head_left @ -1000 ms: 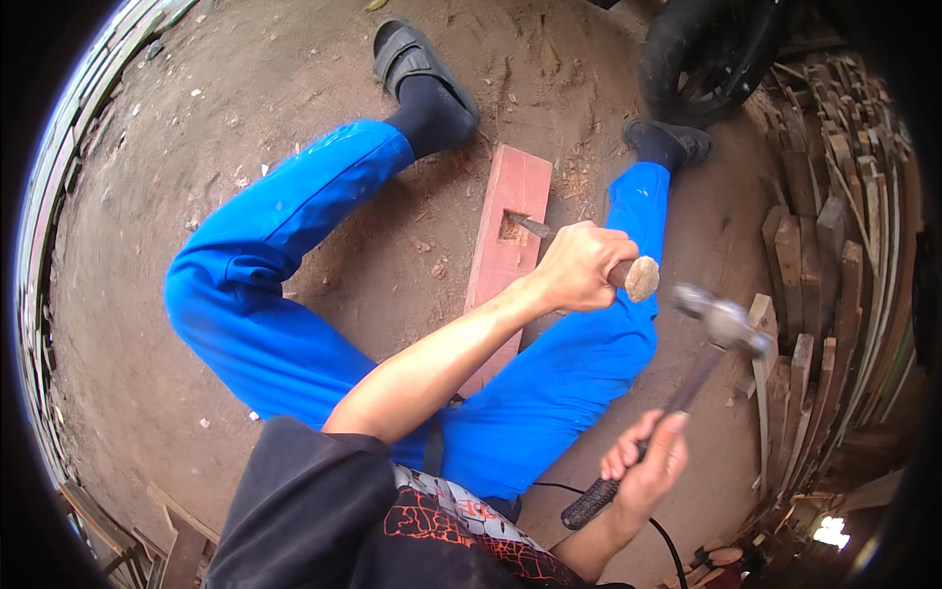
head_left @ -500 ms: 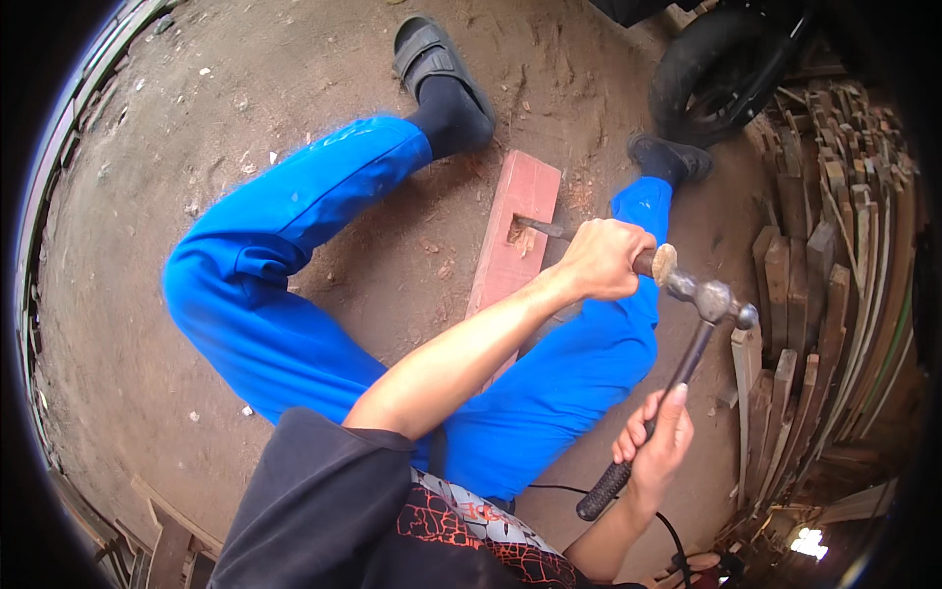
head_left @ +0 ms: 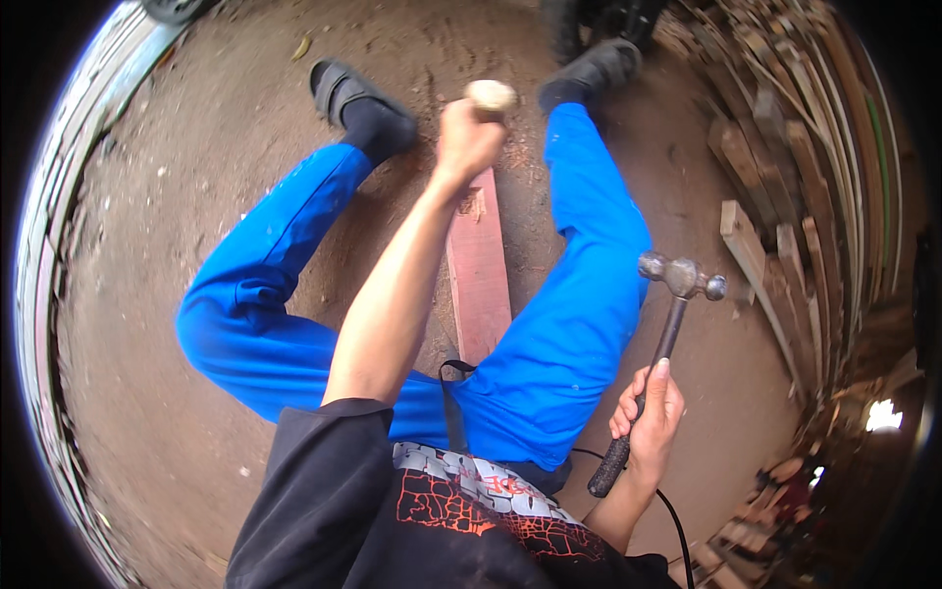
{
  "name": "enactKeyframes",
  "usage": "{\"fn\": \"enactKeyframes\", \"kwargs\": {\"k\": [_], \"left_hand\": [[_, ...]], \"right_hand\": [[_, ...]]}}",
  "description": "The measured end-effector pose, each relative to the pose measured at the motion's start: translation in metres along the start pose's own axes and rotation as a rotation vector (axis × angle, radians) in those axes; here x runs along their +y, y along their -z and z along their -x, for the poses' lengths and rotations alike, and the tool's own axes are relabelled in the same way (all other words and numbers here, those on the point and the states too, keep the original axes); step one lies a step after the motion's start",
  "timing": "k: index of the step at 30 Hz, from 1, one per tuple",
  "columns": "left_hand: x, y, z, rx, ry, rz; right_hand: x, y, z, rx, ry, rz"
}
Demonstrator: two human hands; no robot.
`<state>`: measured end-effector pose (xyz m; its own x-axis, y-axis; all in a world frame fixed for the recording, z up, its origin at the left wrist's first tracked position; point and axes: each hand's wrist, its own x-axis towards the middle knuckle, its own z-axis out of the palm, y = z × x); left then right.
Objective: The person sits on the ground and uses a chisel and hammer to carve a rectangular recess into a piece of wood. They repeatedly strike the chisel to remove wood chips and occasionally clear the debris from the carved area.
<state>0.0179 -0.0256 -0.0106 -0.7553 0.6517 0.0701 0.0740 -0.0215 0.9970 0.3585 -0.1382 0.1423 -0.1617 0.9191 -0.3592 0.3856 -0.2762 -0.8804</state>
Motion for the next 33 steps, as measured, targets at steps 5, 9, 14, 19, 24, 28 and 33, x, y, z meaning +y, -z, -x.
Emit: {"fn": "enactKeyframes", "kwargs": {"k": [5, 9, 14, 19, 24, 28, 33], "left_hand": [[-0.008, 0.022, 0.009, 0.068, 0.002, 0.228], [-0.003, 0.014, 0.012, 0.022, -0.017, 0.151], [0.000, -0.004, 0.026, -0.034, -0.101, -0.017], [-0.001, 0.019, 0.034, 0.075, -0.026, 0.136], [0.016, 0.025, 0.050, 0.019, 0.062, 0.329], [0.009, 0.036, 0.059, 0.116, 0.019, 0.269], [0.021, 0.030, 0.069, 0.152, -0.030, 0.401]], "right_hand": [[0.015, 0.008, 0.011, -0.062, 0.024, -0.069], [0.016, 0.012, 0.016, -0.067, 0.018, -0.112], [0.023, 0.022, 0.024, -0.099, 0.038, -0.139], [0.027, 0.023, 0.023, -0.135, -0.016, -0.189], [0.034, 0.023, 0.009, -0.181, -0.051, -0.136], [0.038, 0.011, -0.010, -0.241, -0.092, -0.174], [0.040, 0.000, -0.042, -0.305, -0.080, -0.093]]}}
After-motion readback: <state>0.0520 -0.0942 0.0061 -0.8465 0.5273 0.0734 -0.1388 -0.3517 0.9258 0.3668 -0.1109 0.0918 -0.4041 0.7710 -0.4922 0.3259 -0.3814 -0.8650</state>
